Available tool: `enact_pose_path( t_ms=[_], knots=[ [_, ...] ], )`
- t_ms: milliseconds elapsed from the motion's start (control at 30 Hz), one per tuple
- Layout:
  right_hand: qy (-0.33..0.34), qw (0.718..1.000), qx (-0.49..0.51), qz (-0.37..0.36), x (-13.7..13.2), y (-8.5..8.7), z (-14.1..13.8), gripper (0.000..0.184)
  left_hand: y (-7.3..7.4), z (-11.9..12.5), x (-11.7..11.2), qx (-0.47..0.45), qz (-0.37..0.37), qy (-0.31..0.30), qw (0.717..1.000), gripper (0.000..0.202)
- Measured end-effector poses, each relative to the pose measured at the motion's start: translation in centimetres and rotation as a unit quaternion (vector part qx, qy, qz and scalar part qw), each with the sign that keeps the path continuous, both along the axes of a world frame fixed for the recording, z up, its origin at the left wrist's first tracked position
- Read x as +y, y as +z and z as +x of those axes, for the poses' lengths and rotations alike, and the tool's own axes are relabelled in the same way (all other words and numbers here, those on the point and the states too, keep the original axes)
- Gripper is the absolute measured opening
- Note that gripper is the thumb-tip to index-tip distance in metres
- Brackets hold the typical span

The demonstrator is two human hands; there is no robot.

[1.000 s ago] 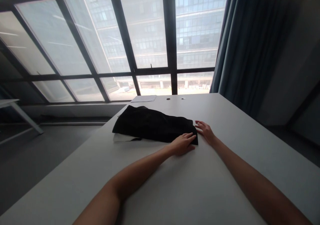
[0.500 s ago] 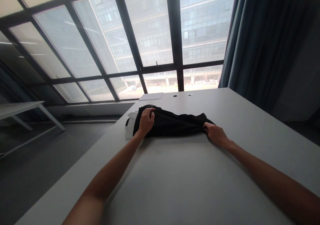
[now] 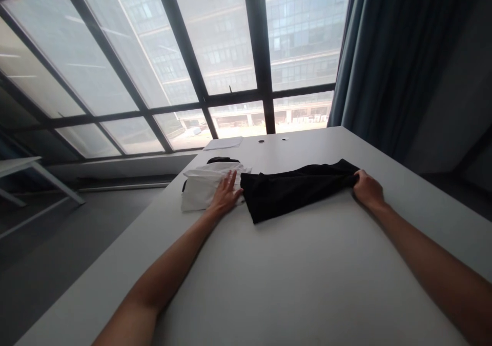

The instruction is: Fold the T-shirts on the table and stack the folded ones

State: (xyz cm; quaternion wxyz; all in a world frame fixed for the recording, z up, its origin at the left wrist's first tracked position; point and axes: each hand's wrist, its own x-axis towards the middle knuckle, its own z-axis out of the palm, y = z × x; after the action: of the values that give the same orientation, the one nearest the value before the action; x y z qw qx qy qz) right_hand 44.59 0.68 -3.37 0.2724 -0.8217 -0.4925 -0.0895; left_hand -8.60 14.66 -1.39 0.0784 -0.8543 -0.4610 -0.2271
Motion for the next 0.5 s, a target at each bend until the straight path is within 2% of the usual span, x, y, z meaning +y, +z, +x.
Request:
enact_pose_path(
  t_ms=[67, 167, 333, 433, 500],
  knots=[
    [-0.025, 1.000, 0.012, 0.004, -0.3, 0.0, 1.0, 0.040, -0.2, -1.3, 1.5, 0.040, -0.006, 0.001, 0.999, 0.073],
    [-0.018, 1.000, 0.023, 0.011, -0.9, 0.0, 2.0, 0.041, 0.0, -3.0, 3.5, 0.060, 0.006, 0.042, 0.997, 0.066],
    [-0.001, 1.000, 0.021, 0.024, -1.2, 0.1, 1.3, 0.039, 0.1, -5.8, 6.3, 0.048, 0.010, 0.126, 0.991, 0.064],
    [0.015, 0.996, -0.010, 0.090, -1.1, 0.4, 0.6, 0.042, 0.1, -6.6, 6.5, 0.039, 0.010, 0.126, 0.991, 0.063],
    [0.026, 0.989, -0.033, 0.144, -1.0, 0.6, 0.3, 0.043, 0.6, -5.9, 5.8, 0.012, 0.029, 0.131, 0.991, 0.061]
  ],
)
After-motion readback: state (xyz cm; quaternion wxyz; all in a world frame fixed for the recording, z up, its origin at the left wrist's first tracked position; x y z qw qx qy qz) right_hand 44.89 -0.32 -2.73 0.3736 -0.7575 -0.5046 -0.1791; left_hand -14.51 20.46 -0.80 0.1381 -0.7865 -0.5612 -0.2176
